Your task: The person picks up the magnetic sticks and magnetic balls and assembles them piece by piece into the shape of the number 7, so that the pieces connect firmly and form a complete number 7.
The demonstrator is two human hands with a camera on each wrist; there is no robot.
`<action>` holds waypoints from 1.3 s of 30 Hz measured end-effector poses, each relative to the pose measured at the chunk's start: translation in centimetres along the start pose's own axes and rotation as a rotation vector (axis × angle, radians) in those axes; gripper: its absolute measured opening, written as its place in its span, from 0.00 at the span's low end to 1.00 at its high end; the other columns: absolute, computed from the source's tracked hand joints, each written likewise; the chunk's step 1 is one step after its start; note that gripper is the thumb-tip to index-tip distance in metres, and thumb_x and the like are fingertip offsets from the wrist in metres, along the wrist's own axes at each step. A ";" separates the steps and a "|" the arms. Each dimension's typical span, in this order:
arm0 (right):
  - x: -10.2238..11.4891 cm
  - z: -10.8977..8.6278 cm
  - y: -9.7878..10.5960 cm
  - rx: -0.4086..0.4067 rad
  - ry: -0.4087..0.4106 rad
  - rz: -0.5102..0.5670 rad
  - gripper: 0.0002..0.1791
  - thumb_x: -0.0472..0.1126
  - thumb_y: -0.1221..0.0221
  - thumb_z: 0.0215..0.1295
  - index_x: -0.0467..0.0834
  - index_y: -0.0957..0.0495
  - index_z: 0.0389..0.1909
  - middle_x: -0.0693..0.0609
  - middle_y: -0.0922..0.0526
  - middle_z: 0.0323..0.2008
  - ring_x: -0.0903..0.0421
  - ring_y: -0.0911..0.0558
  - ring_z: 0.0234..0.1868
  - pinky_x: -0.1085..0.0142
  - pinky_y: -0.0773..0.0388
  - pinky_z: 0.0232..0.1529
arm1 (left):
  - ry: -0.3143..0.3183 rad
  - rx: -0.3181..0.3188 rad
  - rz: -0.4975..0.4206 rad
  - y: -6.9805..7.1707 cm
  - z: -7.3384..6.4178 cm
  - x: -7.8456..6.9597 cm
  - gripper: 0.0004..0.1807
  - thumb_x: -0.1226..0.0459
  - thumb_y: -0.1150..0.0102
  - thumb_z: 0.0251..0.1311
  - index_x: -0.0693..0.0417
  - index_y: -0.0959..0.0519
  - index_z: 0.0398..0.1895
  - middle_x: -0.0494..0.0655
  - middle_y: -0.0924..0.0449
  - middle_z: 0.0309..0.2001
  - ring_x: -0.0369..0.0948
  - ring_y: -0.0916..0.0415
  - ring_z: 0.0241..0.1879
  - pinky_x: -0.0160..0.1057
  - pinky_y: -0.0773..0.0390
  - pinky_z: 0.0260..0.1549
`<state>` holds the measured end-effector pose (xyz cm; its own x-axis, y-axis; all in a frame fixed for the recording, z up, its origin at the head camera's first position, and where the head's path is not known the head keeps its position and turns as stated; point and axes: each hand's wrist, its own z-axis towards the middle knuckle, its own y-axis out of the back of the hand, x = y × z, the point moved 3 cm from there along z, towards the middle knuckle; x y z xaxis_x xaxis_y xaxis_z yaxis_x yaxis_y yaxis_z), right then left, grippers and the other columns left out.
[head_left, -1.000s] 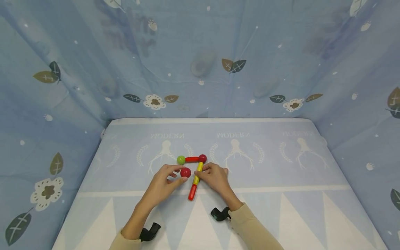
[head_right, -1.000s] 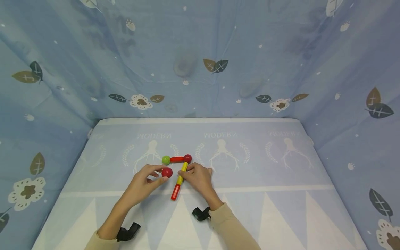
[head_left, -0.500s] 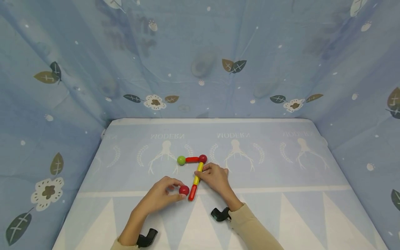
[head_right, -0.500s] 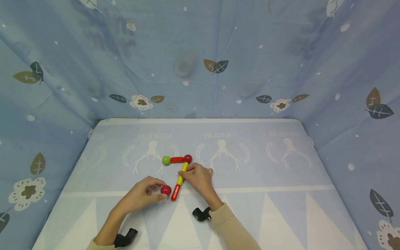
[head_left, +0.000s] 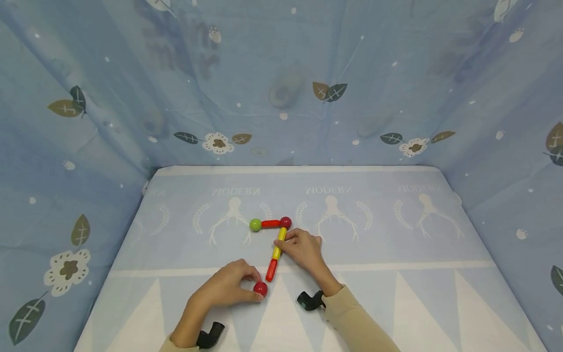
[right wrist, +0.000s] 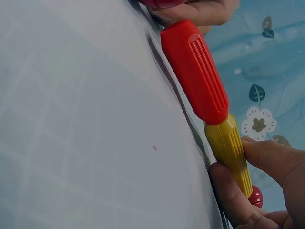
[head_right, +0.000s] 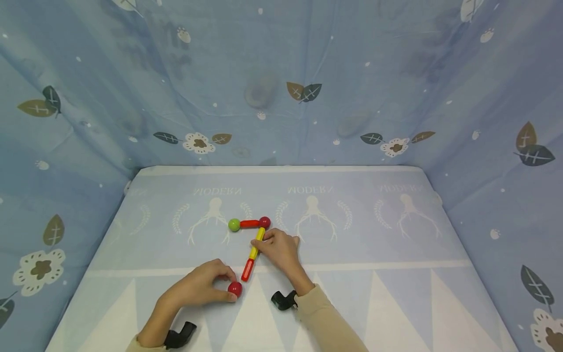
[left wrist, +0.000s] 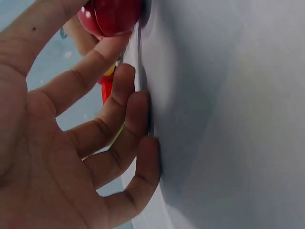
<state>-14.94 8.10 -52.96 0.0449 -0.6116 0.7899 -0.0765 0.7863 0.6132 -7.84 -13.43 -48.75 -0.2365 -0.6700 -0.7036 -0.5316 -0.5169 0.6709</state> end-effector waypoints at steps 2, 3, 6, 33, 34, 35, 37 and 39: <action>0.0 0.0 0.0 0.000 -0.001 0.002 0.16 0.55 0.29 0.57 0.46 0.18 0.30 0.67 0.21 0.17 0.64 0.23 0.26 0.51 0.44 0.43 | -0.001 -0.009 0.039 -0.1 0.1 -0.3 0.16 0.47 0.23 0.47 0.40 0.18 0.34 0.36 0.25 0.35 0.38 0.29 0.37 0.41 0.27 0.38; 0.1 0.1 0.1 0.000 -0.001 0.004 0.16 0.55 0.29 0.57 0.46 0.18 0.30 0.67 0.20 0.17 0.64 0.23 0.26 0.50 0.44 0.43 | 0.001 -0.013 0.055 -0.2 0.2 -0.5 0.16 0.47 0.23 0.47 0.40 0.18 0.33 0.36 0.26 0.34 0.37 0.29 0.36 0.40 0.27 0.37; 0.1 0.1 0.1 0.003 -0.002 0.008 0.16 0.55 0.29 0.57 0.46 0.18 0.30 0.67 0.20 0.17 0.64 0.22 0.27 0.50 0.45 0.44 | 0.005 -0.018 0.089 -0.5 0.4 -0.9 0.17 0.47 0.23 0.48 0.41 0.20 0.33 0.36 0.27 0.32 0.35 0.31 0.33 0.38 0.29 0.33; -0.4 0.1 0.4 0.018 0.016 0.034 0.18 0.58 0.32 0.61 0.47 0.18 0.31 0.69 0.20 0.16 0.64 0.21 0.29 0.51 0.44 0.44 | 0.039 0.029 0.035 -1.1 1.1 -1.2 0.19 0.48 0.25 0.50 0.44 0.23 0.36 0.38 0.25 0.28 0.36 0.33 0.29 0.38 0.32 0.29; -0.4 0.1 0.4 0.022 0.014 0.038 0.18 0.58 0.33 0.61 0.47 0.18 0.32 0.69 0.20 0.16 0.64 0.21 0.30 0.51 0.44 0.44 | 0.041 0.032 0.034 -1.1 1.1 -1.2 0.19 0.48 0.25 0.50 0.44 0.23 0.36 0.38 0.26 0.28 0.36 0.33 0.29 0.38 0.32 0.30; -0.4 0.1 0.3 0.025 0.011 0.040 0.18 0.58 0.33 0.61 0.47 0.18 0.32 0.70 0.20 0.16 0.64 0.21 0.30 0.51 0.44 0.45 | 0.042 0.035 0.033 -1.1 1.1 -1.2 0.19 0.48 0.24 0.50 0.44 0.23 0.36 0.38 0.26 0.28 0.36 0.33 0.29 0.38 0.32 0.30; -0.4 0.2 0.3 0.033 0.003 0.046 0.17 0.58 0.33 0.62 0.47 0.18 0.32 0.70 0.20 0.16 0.65 0.21 0.30 0.51 0.44 0.46 | 0.044 0.040 0.032 -1.1 1.0 -1.1 0.19 0.48 0.24 0.50 0.44 0.23 0.37 0.38 0.26 0.28 0.36 0.33 0.29 0.38 0.32 0.29; -0.3 0.2 0.3 0.039 -0.001 0.048 0.17 0.58 0.34 0.63 0.47 0.18 0.32 0.70 0.20 0.16 0.64 0.21 0.30 0.52 0.44 0.47 | 0.046 0.045 0.029 -1.0 1.0 -1.1 0.20 0.47 0.24 0.50 0.44 0.23 0.37 0.38 0.26 0.28 0.36 0.33 0.29 0.38 0.32 0.29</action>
<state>-15.13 8.52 -53.07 0.0397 -0.5735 0.8183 -0.1175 0.8105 0.5738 -7.84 -11.61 -48.90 -0.2156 -0.7088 -0.6716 -0.5609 -0.4731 0.6794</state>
